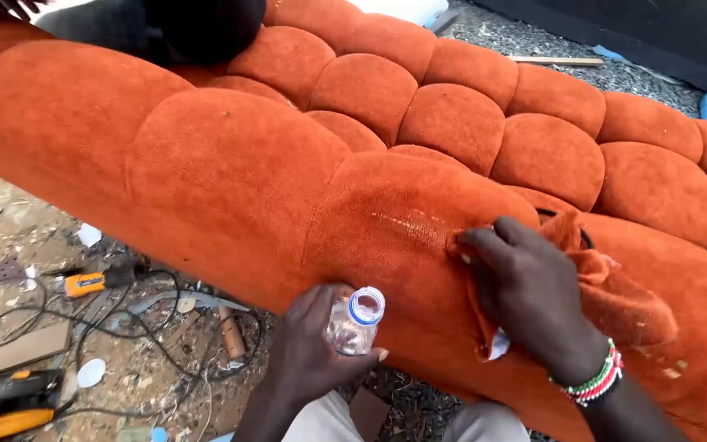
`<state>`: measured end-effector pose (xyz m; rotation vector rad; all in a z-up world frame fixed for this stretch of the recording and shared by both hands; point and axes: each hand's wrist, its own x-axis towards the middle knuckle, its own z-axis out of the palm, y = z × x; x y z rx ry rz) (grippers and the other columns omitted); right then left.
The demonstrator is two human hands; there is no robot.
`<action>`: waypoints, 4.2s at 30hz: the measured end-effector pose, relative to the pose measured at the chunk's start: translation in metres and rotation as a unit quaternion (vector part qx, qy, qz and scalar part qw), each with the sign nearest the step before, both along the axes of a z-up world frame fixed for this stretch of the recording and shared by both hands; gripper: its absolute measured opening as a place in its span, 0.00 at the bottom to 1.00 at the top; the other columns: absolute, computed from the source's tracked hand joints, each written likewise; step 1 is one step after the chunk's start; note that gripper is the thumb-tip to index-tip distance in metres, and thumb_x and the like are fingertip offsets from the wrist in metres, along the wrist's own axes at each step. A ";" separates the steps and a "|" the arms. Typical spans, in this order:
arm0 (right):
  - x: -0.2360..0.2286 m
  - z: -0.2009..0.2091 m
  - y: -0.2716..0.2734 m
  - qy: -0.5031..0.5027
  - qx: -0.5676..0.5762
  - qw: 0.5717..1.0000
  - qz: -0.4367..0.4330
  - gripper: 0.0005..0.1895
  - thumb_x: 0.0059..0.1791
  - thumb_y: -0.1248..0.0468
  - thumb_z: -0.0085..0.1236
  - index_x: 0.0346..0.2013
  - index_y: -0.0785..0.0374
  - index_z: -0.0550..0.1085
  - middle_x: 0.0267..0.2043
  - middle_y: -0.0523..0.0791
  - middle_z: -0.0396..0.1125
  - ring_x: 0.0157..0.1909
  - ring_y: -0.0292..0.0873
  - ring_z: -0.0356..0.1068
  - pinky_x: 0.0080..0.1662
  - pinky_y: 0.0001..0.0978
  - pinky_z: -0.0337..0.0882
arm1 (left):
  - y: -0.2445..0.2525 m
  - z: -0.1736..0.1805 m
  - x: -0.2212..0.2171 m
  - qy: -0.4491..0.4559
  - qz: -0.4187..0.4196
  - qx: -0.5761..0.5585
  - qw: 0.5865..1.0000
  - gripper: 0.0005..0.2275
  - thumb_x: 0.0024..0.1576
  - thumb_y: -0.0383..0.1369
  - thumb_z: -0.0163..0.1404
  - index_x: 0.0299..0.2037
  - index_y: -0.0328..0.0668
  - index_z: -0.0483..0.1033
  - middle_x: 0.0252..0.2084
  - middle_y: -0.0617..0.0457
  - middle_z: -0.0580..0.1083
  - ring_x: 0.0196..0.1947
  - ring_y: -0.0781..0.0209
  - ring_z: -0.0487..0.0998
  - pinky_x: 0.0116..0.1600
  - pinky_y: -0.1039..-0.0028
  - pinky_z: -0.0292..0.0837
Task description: Cleaning stains from an orange upholstered sofa using water from a bottle and a cloth.
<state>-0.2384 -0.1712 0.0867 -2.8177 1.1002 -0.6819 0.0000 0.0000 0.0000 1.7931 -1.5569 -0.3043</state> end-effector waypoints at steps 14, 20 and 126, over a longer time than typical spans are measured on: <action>-0.001 -0.003 -0.006 0.003 -0.021 0.999 0.039 0.06 0.54 0.62 0.57 0.44 0.48 0.79 0.36 0.41 0.68 0.35 0.52 0.73 0.32 0.50 0.64 | -0.016 -0.044 0.005 0.022 0.050 -0.025 0.998 0.33 0.33 0.53 0.77 0.41 0.49 0.72 0.40 0.56 0.78 0.43 0.52 0.81 0.48 0.62 0.73; 0.048 -0.001 -0.033 0.002 -0.054 0.996 0.067 0.05 0.51 0.65 0.56 0.37 0.50 0.78 0.35 0.44 0.68 0.34 0.57 0.71 0.32 0.55 0.64 | -0.018 -0.045 0.007 0.022 0.037 -0.035 0.998 0.33 0.33 0.51 0.76 0.45 0.51 0.72 0.43 0.57 0.79 0.47 0.51 0.81 0.51 0.61 0.73; 0.023 0.025 -0.052 0.034 0.004 0.958 0.286 0.11 0.59 0.58 0.52 0.39 0.53 0.81 0.34 0.44 0.73 0.32 0.50 0.73 0.40 0.42 0.69 | 0.079 -0.087 0.036 -0.027 -0.010 0.062 0.998 0.32 0.30 0.58 0.74 0.44 0.67 0.76 0.43 0.66 0.80 0.46 0.54 0.83 0.45 0.61 0.75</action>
